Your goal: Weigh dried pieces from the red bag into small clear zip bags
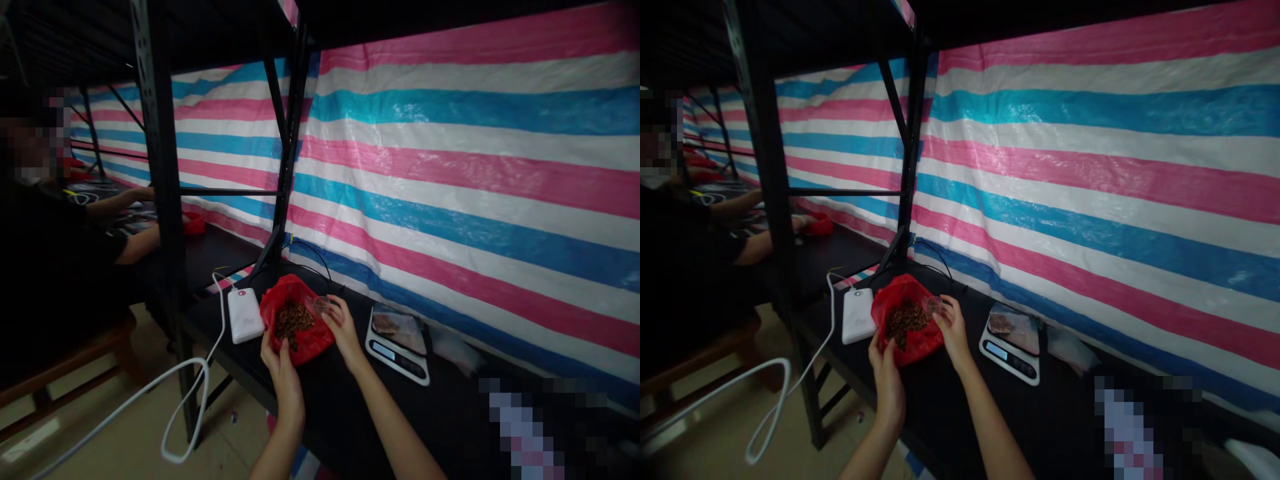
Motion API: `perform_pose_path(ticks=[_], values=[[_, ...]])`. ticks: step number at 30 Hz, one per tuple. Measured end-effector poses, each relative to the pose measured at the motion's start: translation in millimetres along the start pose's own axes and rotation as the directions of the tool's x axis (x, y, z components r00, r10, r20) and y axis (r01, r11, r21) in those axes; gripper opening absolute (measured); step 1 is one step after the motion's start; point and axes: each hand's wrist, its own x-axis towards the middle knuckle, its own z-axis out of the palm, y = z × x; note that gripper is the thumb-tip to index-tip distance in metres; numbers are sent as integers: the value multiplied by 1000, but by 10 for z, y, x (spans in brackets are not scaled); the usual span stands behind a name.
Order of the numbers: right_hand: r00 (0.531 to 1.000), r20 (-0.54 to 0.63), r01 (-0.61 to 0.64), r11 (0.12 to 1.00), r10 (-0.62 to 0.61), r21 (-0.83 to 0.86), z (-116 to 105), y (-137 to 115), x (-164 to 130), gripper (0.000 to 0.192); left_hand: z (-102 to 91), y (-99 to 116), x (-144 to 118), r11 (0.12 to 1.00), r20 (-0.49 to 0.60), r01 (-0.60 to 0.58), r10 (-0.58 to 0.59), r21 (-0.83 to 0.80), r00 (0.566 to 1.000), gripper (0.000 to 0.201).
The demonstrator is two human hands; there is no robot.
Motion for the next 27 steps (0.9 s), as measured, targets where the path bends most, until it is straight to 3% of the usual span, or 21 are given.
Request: perform_pose_path(ticks=[4, 6, 8, 11, 14, 17, 24, 27], values=[[997, -75, 33, 998, -36, -45, -354, -192, -149, 49, 33, 80, -11, 954, -64, 67, -89, -294, 994, 47], [980, -184, 53, 994, -71, -100, -627, -277, -223, 49, 58, 149, -60, 901, -74, 42, -82, -431, 994, 46], [924, -359, 75, 985, -128, -158, -926, -342, -272, 49, 92, 224, -142, 880, -65, -5, -29, -475, 997, 44], [777, -587, 120, 968, -230, -220, -1332, -410, -286, 51, 185, 332, -287, 886, 25, 9, 3, -464, 1000, 42], [708, -651, 162, 960, -274, -228, -1619, -443, -273, 51, 336, 436, -408, 894, 107, 91, -49, -439, 993, 41], [670, -683, 173, 956, -290, -236, -1793, -434, -281, 50, 470, 529, -504, 909, 91, 68, -33, -411, 995, 41], [692, -657, 102, 942, -299, -321, -1929, -386, -332, 47, 485, 656, -752, 968, 108, -155, 179, -196, 978, 45], [719, -620, 92, 928, -313, -362, -1928, -386, -342, 45, 519, 694, -903, 926, 111, -373, 378, -63, 919, 46]])
